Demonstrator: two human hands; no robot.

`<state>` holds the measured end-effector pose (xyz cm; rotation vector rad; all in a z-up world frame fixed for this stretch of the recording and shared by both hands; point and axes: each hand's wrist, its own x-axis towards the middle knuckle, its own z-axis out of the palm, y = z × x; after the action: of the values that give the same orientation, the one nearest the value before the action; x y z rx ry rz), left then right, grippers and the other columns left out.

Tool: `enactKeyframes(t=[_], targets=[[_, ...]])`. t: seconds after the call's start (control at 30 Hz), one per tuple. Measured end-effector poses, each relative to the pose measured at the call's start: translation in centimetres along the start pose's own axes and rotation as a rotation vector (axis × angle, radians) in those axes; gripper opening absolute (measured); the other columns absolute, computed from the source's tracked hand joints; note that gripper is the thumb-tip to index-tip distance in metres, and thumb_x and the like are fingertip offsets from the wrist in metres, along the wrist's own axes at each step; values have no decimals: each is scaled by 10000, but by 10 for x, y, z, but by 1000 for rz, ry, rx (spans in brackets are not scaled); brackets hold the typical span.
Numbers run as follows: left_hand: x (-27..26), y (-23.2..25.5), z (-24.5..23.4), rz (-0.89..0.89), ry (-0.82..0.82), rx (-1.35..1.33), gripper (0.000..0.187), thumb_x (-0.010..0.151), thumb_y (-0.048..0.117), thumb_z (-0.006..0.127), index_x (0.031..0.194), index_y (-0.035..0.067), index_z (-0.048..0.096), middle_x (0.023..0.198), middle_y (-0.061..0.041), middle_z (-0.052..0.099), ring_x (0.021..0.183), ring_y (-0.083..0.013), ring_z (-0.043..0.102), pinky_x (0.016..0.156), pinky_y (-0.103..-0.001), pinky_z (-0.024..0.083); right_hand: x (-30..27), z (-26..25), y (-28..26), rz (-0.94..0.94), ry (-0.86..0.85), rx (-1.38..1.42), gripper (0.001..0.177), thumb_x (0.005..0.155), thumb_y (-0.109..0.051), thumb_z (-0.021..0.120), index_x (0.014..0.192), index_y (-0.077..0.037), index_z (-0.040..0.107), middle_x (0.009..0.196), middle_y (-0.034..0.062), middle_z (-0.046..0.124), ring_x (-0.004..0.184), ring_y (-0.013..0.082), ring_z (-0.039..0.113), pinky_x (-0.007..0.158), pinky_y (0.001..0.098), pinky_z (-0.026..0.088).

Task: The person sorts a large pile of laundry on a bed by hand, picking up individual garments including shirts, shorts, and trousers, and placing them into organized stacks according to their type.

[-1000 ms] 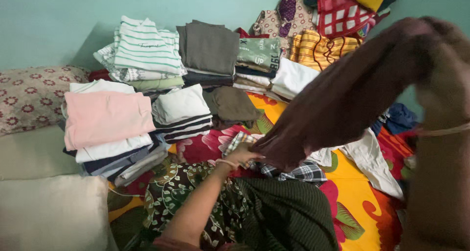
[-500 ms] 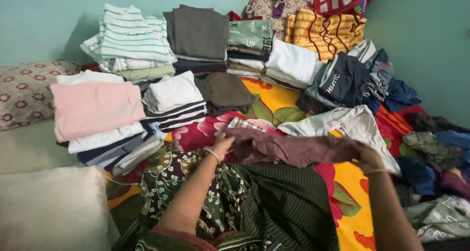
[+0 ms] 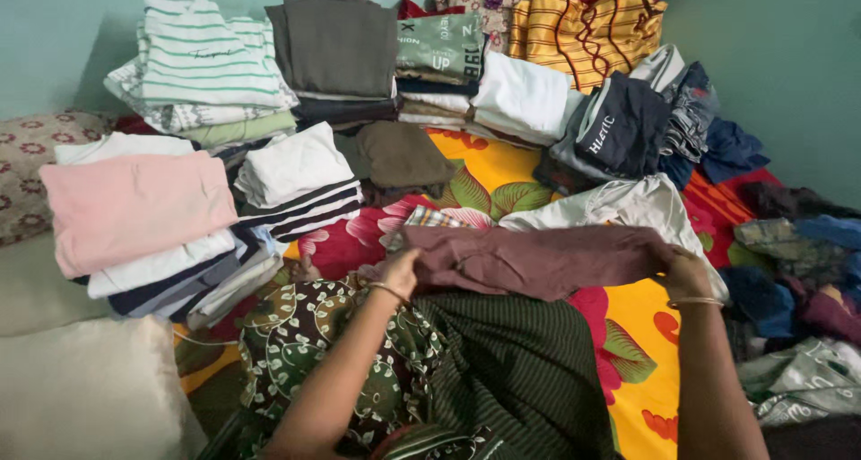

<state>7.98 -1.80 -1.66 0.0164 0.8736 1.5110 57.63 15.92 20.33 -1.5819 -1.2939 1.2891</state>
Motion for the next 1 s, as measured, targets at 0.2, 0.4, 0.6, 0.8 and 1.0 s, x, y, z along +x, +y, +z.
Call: enactKeyframes(t=[0.2, 0.4, 0.6, 0.8, 1.0], targets=[[-10, 17, -17, -24, -272, 146, 359, 908, 1, 638, 1263, 53, 646, 1188, -82, 724, 1077, -217, 696, 972, -389, 546, -22, -13, 22, 78, 16, 22, 233, 976, -82, 572, 1189, -96, 665, 987, 47, 677, 841, 196, 633, 673, 386, 548], [-13, 19, 3, -249, -147, 257, 601, 848, -87, 640, 1386, 123, 473, 1234, -162, 675, 1031, -290, 673, 890, -435, 553, -14, -18, 10, -353, -28, -655, 279, 906, -2, 656, 1177, -62, 674, 995, 83, 685, 848, 217, 646, 649, 388, 559], [-5, 87, 45, 263, -417, 239, 436, 783, -129, 643, 1215, -63, 650, 1132, -141, 718, 974, -239, 743, 869, -398, 611, -7, 6, -76, -295, 26, 165, 311, 1049, -138, 669, 1344, -107, 575, 1143, 11, 657, 970, 143, 630, 786, 349, 548], [-64, 180, 86, 374, -233, 301, 307, 866, -32, 745, 1163, -56, 673, 1081, -153, 747, 904, -235, 740, 802, -380, 617, -16, 44, -81, -260, -215, 270, 374, 992, -70, 577, 1363, -104, 535, 1154, 47, 693, 970, 181, 692, 803, 355, 582], [-33, 163, 13, 223, 177, 881, 628, 821, -121, 564, 1420, 59, 503, 1091, -211, 713, 824, -278, 686, 688, -420, 495, -23, 45, 19, 39, -97, -27, 362, 1003, -99, 588, 1364, -113, 570, 1061, 117, 690, 814, 215, 660, 674, 401, 546]])
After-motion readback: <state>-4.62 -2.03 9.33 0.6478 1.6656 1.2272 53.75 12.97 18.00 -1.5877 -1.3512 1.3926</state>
